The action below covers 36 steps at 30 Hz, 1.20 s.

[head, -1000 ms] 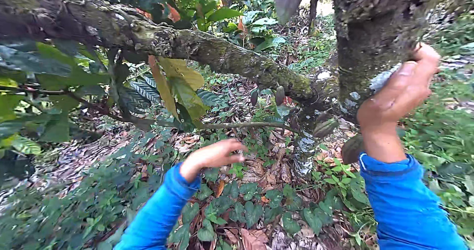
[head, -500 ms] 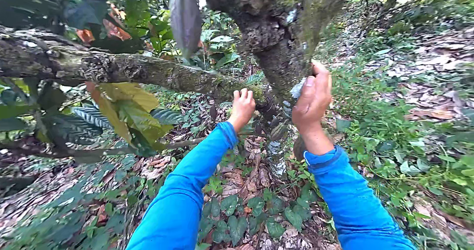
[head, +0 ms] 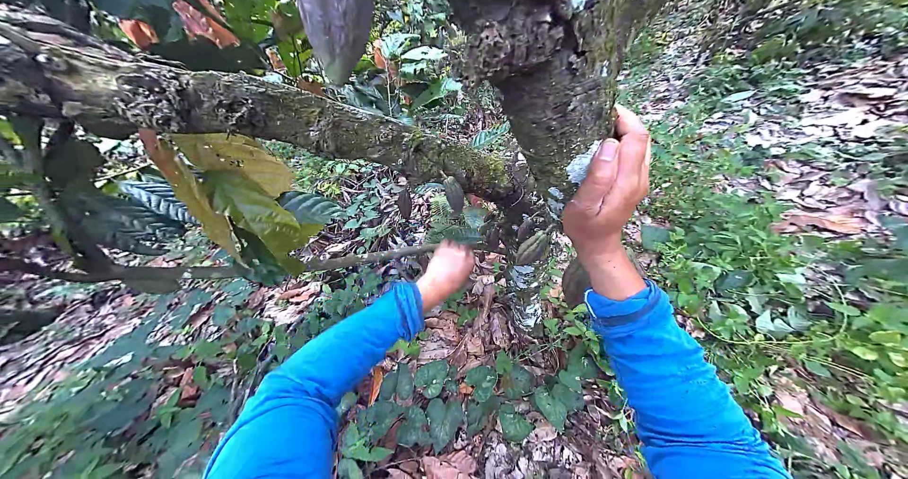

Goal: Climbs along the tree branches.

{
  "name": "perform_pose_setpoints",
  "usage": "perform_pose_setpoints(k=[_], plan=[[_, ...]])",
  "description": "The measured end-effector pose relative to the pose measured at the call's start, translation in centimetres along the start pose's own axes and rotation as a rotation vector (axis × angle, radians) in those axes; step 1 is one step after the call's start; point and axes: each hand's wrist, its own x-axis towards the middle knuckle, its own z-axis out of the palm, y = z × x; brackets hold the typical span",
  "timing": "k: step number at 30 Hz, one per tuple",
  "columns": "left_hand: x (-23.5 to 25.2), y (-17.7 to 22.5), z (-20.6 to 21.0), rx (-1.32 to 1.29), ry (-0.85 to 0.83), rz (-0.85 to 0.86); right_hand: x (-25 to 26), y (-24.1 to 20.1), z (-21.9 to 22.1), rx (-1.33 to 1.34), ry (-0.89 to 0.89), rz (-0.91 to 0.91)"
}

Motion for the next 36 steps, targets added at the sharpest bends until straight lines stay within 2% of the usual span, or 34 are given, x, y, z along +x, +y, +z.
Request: perform_pose_setpoints(k=[2,4,7,9,11,14,17,20,23,25,26,28,29,30,34,36], plan=[[-1.2,0.3,1.9,-0.192,-0.249,-0.102,0.2,0.4,0.4,-0.005,0.038,-0.028],[-0.7,-0.1,3.6,-0.440,-0.273,-0.116,0.7,1.5,1.2,-0.005,0.139,-0.080],[1.6,0.7,2.4,-0.935,0.032,-0.093,0.8,1.8,1.1,-0.017,0.146,-0.090],[3.8,1.5,1.4,-1.153,0.203,-0.114,0.8,1.8,1.0,-0.024,0.135,-0.084],[4.7,2.5,0.4,-1.217,0.272,-0.142,0.5,1.8,0.8,-0.017,0.123,-0.077],[7.2,4.0,-1.4,-1.237,0.262,-0.183,0.5,1.9,0.7,-0.008,0.111,-0.059],[10.0,5.3,-2.3,-1.328,0.311,-0.136,0.4,1.2,0.4,-0.046,0.070,-0.016],[11.6,5.8,-3.1,-1.585,0.415,-0.108,0.6,1.4,0.5,-0.050,0.089,-0.024],[11.7,5.4,-1.7,-1.823,0.597,-0.061,0.5,1.5,0.5,-0.052,0.104,-0.029],[10.5,4.6,-0.8,-1.690,0.619,-0.037,0.6,1.6,0.5,-0.049,0.116,-0.039],[9.6,4.1,-0.5,-1.483,0.558,-0.025,0.6,1.7,0.6,-0.052,0.117,-0.044],[7.6,3.5,-1.6,-1.013,0.334,0.006,0.6,1.7,0.7,-0.048,0.125,-0.057],[7.4,3.7,-2.3,-0.850,0.296,0.031,0.7,1.6,0.8,-0.043,0.124,-0.059],[7.7,4.0,-2.6,-0.744,0.357,0.061,0.7,1.5,0.8,-0.039,0.121,-0.056],[11.4,4.3,-3.4,-0.419,0.809,0.159,0.4,1.2,0.8,-0.058,0.119,-0.030],[12.7,4.0,-4.3,-0.298,0.792,0.137,0.4,1.2,0.8,-0.077,0.117,-0.020]])
